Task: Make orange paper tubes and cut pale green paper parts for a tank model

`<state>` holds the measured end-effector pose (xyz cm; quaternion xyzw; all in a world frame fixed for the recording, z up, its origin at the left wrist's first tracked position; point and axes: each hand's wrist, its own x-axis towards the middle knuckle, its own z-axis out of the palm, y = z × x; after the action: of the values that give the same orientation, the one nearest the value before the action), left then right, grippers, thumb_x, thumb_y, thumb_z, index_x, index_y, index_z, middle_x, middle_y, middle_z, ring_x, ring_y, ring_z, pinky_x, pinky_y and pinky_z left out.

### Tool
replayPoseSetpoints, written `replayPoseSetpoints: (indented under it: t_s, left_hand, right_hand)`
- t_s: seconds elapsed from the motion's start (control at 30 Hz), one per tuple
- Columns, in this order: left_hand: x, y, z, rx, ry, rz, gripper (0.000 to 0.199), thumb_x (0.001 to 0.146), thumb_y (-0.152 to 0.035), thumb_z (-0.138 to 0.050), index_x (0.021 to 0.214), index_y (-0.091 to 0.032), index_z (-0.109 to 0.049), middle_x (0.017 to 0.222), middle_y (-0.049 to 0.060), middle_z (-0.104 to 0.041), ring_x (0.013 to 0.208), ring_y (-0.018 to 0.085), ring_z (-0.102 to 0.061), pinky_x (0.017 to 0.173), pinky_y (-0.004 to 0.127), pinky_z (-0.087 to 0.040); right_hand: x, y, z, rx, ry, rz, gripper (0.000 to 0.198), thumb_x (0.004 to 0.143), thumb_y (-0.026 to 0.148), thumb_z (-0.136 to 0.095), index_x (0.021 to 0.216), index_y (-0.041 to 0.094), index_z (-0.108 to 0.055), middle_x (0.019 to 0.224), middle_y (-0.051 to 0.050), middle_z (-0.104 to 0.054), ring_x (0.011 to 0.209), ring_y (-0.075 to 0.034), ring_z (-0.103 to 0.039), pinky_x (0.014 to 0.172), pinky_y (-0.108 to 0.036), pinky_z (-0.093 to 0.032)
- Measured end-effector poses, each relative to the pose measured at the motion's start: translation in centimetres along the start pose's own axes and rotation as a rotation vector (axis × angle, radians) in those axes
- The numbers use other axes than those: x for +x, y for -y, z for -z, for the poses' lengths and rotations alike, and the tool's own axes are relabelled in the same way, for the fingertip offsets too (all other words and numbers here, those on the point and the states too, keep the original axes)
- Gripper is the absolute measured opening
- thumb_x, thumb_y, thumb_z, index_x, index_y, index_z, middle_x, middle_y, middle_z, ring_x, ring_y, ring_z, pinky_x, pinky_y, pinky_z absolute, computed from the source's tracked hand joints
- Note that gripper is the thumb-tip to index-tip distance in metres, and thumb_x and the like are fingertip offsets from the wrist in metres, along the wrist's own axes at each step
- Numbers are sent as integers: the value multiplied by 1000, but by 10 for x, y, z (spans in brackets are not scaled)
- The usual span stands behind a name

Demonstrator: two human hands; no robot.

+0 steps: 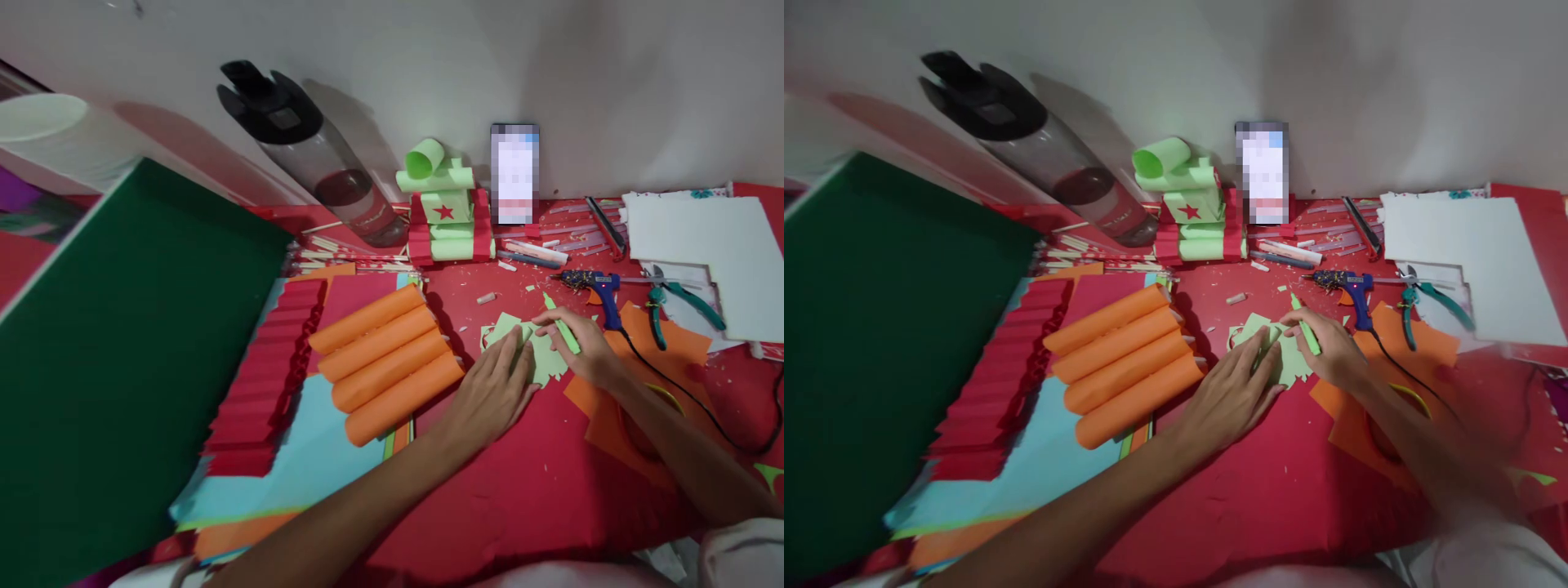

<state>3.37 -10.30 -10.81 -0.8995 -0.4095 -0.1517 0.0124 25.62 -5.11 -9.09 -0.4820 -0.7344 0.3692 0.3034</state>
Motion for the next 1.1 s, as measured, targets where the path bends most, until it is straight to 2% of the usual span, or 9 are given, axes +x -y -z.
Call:
replayPoseSetpoints:
  t_s: [0.17,0.3,0.43,0.5,0.6,0.73,0.83,0.93,1.1]
  left_hand:
    - [1,2,-4,8,-35,-6,61,111,-46,-42,151,0,-50,159,30,-52,144,33,-58,118,42,-47]
    - [-1,0,-11,16,-74,-21,67,111,-45,-43,157,3,-40,159,31,-53,143,35,-59,117,43,-48]
    - [-1,-4,-14,-47,-93,-82,73,112,-43,-40,166,1,-21,161,30,-51,147,34,-56,117,43,-48]
    - [0,-5,-11,-64,-108,-102,75,111,-42,-41,167,2,-18,161,30,-50,148,33,-54,117,42,-48]
    - [0,-7,-4,-8,-146,-73,70,109,-37,-46,164,2,-27,162,30,-50,147,35,-54,116,44,-47]
    - [-2,-13,5,63,-114,-96,52,105,-20,-47,155,-7,-49,159,24,-55,140,33,-58,116,46,-46]
    - [-2,-17,8,38,-50,-121,38,106,-25,-49,139,-10,-62,147,20,-65,127,30,-65,106,43,-52]
    - [-2,-18,8,16,9,-89,38,107,-31,-51,136,-10,-63,145,21,-65,126,31,-65,102,42,-53]
    - [-4,-15,5,29,30,-64,49,108,-41,-49,144,-9,-57,156,23,-57,139,35,-58,113,46,-46]
  right_hand:
    - [1,-9,-3,-11,21,29,29,104,24,-56,131,28,-68,117,-8,-80,102,-23,-79,87,-36,-58]
    - [2,-8,-3,-26,34,68,31,101,21,-58,129,27,-68,128,-9,-77,106,-24,-77,91,-38,-58]
    - [1,-3,-1,-14,63,113,26,97,18,-61,120,26,-70,116,-7,-79,102,-23,-75,90,-36,-56]
    - [1,-2,1,26,58,110,21,96,19,-61,114,25,-71,106,-5,-78,95,-21,-74,85,-34,-55]
    - [2,-3,0,79,3,49,15,95,23,-64,109,25,-69,98,-3,-75,87,-20,-71,78,-31,-54]
    - [6,-6,-5,71,-28,-93,21,89,29,-71,109,25,-68,87,-1,-73,76,-19,-69,69,-30,-53]
    - [9,-6,-9,45,-14,-196,22,88,31,-72,108,26,-67,74,3,-68,61,-16,-62,55,-26,-46]
    - [11,-3,-10,25,-11,-212,21,86,32,-73,106,26,-68,69,5,-66,53,-14,-57,49,-24,-40]
    - [12,-2,-9,-12,-4,-210,18,86,34,-73,102,26,-72,68,4,-67,52,-14,-58,47,-24,-38]
